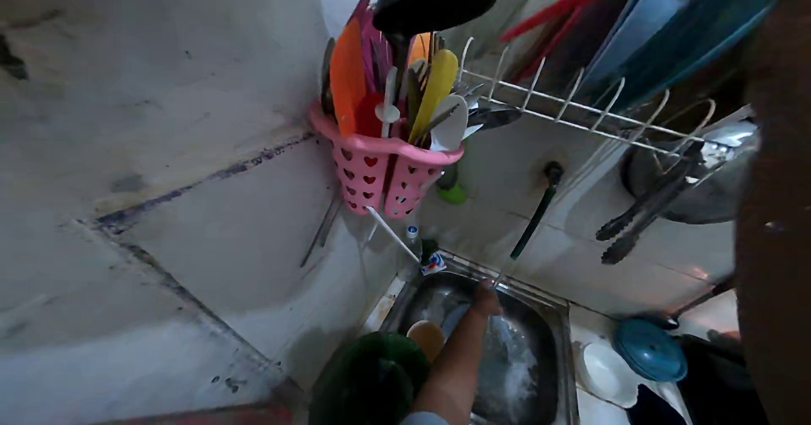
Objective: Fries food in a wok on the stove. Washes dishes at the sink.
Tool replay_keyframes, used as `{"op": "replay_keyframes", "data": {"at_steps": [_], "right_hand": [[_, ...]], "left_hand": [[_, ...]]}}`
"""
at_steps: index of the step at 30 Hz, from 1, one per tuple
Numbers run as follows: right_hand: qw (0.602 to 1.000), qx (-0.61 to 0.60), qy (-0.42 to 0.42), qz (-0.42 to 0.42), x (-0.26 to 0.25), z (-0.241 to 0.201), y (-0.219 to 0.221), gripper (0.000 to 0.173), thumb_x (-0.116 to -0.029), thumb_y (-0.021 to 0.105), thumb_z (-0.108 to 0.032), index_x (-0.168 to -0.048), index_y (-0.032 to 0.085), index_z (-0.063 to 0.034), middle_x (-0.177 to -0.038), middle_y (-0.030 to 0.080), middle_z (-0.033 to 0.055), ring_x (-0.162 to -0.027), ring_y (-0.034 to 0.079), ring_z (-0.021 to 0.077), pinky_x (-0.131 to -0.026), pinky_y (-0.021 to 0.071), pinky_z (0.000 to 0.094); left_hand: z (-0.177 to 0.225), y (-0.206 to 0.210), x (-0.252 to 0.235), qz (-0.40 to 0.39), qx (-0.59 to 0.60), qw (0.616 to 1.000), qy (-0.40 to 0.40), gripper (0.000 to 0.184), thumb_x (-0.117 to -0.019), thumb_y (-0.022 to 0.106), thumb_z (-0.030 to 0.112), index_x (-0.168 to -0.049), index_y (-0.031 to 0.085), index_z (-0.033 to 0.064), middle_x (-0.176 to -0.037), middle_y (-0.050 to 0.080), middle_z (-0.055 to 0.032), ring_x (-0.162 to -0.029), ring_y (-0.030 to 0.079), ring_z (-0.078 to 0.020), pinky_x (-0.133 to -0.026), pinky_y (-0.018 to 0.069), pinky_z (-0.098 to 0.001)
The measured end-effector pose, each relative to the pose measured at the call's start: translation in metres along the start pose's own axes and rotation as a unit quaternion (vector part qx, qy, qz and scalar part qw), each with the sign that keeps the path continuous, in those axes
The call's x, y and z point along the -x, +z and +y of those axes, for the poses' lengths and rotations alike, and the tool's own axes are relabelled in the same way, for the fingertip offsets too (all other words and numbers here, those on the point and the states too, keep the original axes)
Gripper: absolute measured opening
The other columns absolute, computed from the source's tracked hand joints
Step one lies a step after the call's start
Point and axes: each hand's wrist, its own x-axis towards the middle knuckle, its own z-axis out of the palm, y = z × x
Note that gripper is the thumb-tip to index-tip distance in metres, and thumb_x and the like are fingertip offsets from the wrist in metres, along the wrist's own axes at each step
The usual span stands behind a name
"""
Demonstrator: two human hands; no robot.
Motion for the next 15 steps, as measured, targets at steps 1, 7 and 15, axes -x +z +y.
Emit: {"op": "replay_keyframes", "data": {"at_steps": [1, 7, 15], "right_hand": [[0.996, -0.008, 0.089, 0.027, -0.004, -0.035, 0.019, 0.012, -0.0954, 0.068, -0.017, -0.100, 0.073, -0.0063, -0.094, 0.070, 0.0024, -0.087, 0.067, 0.0072, -0.083, 0.0566, 0.0307], [0.981, -0.098, 0.125, -0.112, -0.015, -0.058, 0.035, 0.011, -0.0935, 0.073, -0.020, -0.103, 0.071, -0.0143, -0.093, 0.071, -0.0083, -0.083, 0.070, -0.0016, -0.077, 0.0609, 0.0184], [0.981, -0.115, 0.069, -0.139, -0.041, -0.051, 0.072, 0.009, -0.0973, 0.067, -0.011, -0.089, 0.069, -0.0080, -0.078, 0.062, -0.0037, -0.069, 0.059, -0.0004, -0.066, 0.0524, 0.0187]], "left_hand": [[-0.002, -0.002, 0.001, 0.001, 0.008, 1.000, -0.005, 0.052, -0.1070, 0.043, 0.004, -0.157, 0.030, 0.0090, -0.146, 0.047, -0.0272, -0.105, 0.065, -0.0365, -0.083, 0.0574, -0.0475], [-0.001, -0.012, 0.000, -0.013, 0.000, 1.000, -0.028, 0.044, -0.1080, 0.045, 0.011, -0.151, 0.036, 0.0069, -0.133, 0.054, -0.0250, -0.092, 0.065, -0.0292, -0.079, 0.0562, -0.0416], [-0.003, -0.011, 0.001, -0.025, 0.001, 1.000, -0.020, 0.049, -0.1055, 0.052, 0.010, -0.152, 0.036, 0.0065, -0.129, 0.056, -0.0244, -0.087, 0.063, -0.0265, -0.075, 0.0547, -0.0392]]}}
